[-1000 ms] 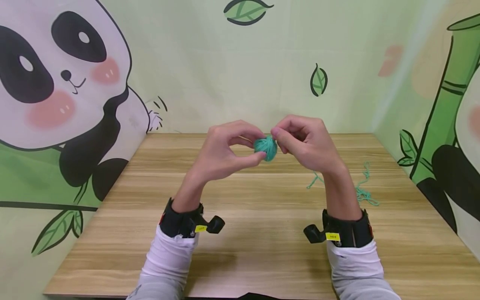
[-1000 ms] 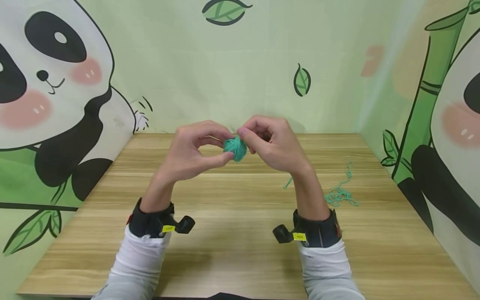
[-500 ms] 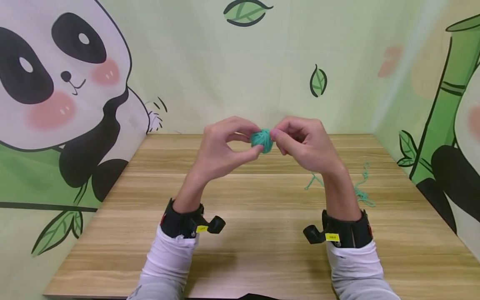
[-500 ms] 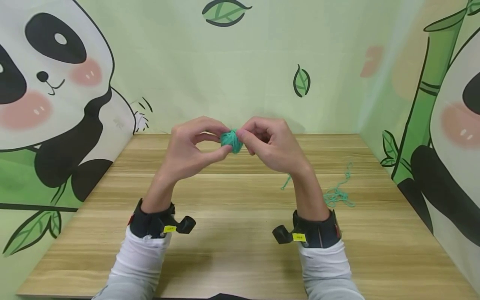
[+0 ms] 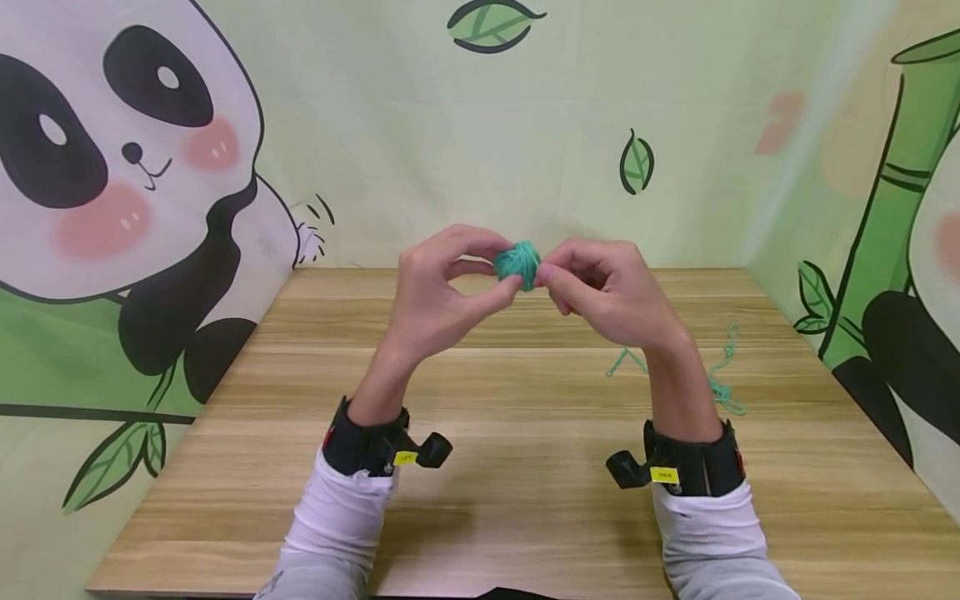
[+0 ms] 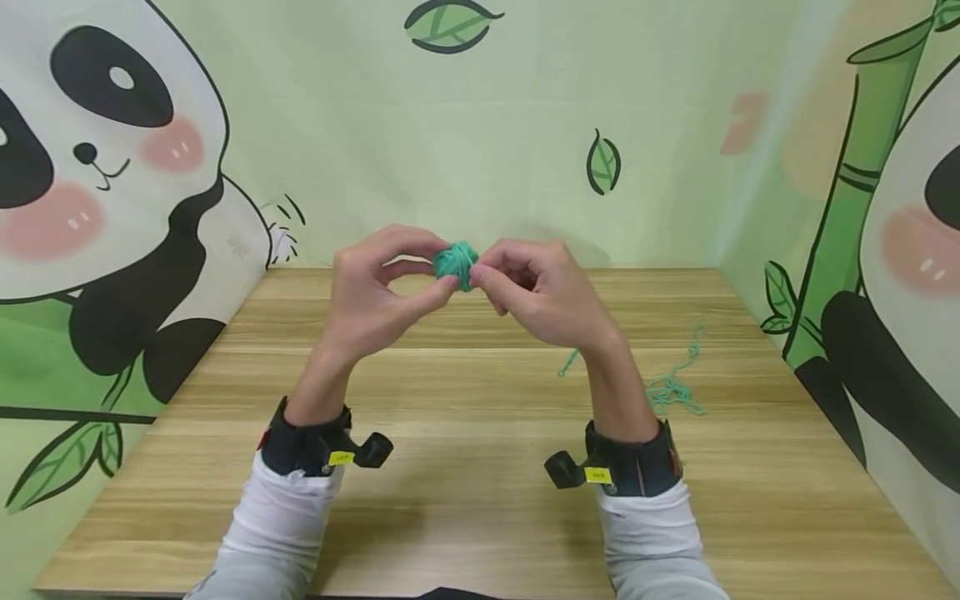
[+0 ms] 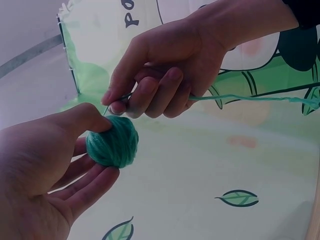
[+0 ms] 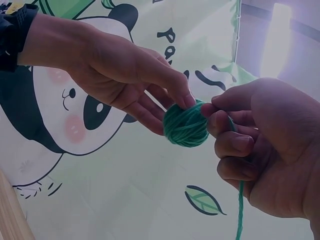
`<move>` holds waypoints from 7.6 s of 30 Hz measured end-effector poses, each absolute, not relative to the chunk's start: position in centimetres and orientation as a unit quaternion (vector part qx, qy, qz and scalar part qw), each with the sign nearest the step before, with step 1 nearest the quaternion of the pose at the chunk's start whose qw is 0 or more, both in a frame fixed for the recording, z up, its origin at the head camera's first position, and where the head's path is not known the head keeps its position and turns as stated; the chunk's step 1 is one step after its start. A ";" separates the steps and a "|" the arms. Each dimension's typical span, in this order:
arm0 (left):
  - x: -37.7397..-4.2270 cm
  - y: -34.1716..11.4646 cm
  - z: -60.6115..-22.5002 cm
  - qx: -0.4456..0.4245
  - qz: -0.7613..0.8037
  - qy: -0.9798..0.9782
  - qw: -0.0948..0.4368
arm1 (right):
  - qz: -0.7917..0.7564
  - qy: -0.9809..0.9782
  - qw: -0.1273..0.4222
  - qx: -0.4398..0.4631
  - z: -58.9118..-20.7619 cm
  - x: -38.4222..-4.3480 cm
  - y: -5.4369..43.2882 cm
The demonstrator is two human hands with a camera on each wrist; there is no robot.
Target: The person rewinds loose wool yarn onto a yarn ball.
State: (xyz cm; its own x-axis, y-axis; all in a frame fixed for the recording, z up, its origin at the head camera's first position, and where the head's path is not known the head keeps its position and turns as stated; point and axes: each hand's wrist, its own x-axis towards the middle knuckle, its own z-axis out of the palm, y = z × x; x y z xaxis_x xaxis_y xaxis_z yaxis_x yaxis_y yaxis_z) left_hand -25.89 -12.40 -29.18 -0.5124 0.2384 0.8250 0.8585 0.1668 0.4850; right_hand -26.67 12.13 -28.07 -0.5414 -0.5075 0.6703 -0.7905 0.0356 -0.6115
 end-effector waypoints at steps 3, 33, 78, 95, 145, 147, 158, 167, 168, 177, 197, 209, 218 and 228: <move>-25.9 -12.3 -29.2 -0.385 -0.516 -0.700 0.311 | 0.517 -0.706 0.134 0.466 -28.1 -26.8 12.1; -25.5 -11.9 -29.2 -0.341 -0.587 -0.660 0.322 | 0.470 -0.711 0.107 0.511 -28.1 -27.0 11.9; -24.9 -12.1 -28.6 -0.385 -0.670 -0.572 0.276 | 0.447 -0.727 0.036 0.521 -28.2 -27.2 12.0; -24.5 -11.9 -28.8 -0.430 -0.687 -0.567 0.148 | 0.464 -0.716 0.051 0.520 -28.6 -27.4 12.0; -24.4 -12.9 -28.7 -0.469 -0.597 -0.639 0.123 | 0.509 -0.722 0.114 0.454 -28.1 -26.9 12.2; -24.3 -13.0 -28.6 -0.472 -0.595 -0.641 0.113 | 0.515 -0.717 0.114 0.455 -28.1 -26.8 12.2; -24.5 -13.0 -28.6 -0.481 -0.572 -0.656 0.107 | 0.538 -0.704 0.116 0.449 -28.1 -26.6 12.2; -24.9 -13.0 -28.8 -0.490 -0.546 -0.670 0.115 | 0.549 -0.695 0.123 0.448 -28.0 -26.7 12.1; -24.9 -13.0 -28.8 -0.490 -0.544 -0.672 0.115 | 0.549 -0.695 0.125 0.448 -28.1 -26.7 12.1; -24.9 -12.9 -28.7 -0.481 -0.530 -0.684 0.141 | 0.549 -0.694 0.134 0.446 -28.1 -26.7 12.1; -25.0 -12.9 -28.8 -0.465 -0.524 -0.695 0.161 | 0.554 -0.685 0.147 0.450 -28.1 -26.8 12.2; -25.7 -12.9 -29.1 -0.435 -0.490 -0.712 0.253 | 0.560 -0.673 0.139 0.463 -28.0 -26.8 12.2; -26.0 -12.6 -29.2 -0.400 -0.501 -0.699 0.318 | 0.554 -0.672 0.120 0.476 -28.0 -26.8 12.2; -25.8 -12.2 -29.3 -0.369 -0.546 -0.672 0.338 | 0.518 -0.678 0.108 0.511 -28.2 -27.0 12.1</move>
State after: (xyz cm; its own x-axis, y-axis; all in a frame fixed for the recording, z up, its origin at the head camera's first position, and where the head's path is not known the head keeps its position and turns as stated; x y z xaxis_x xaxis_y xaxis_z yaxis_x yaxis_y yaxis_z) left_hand -25.80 -12.17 -29.27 -0.4995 0.1261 0.8571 0.8647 0.1319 0.4846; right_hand -27.04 12.07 -28.19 -0.4547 -0.5802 0.6757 -0.8043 -0.0584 -0.5914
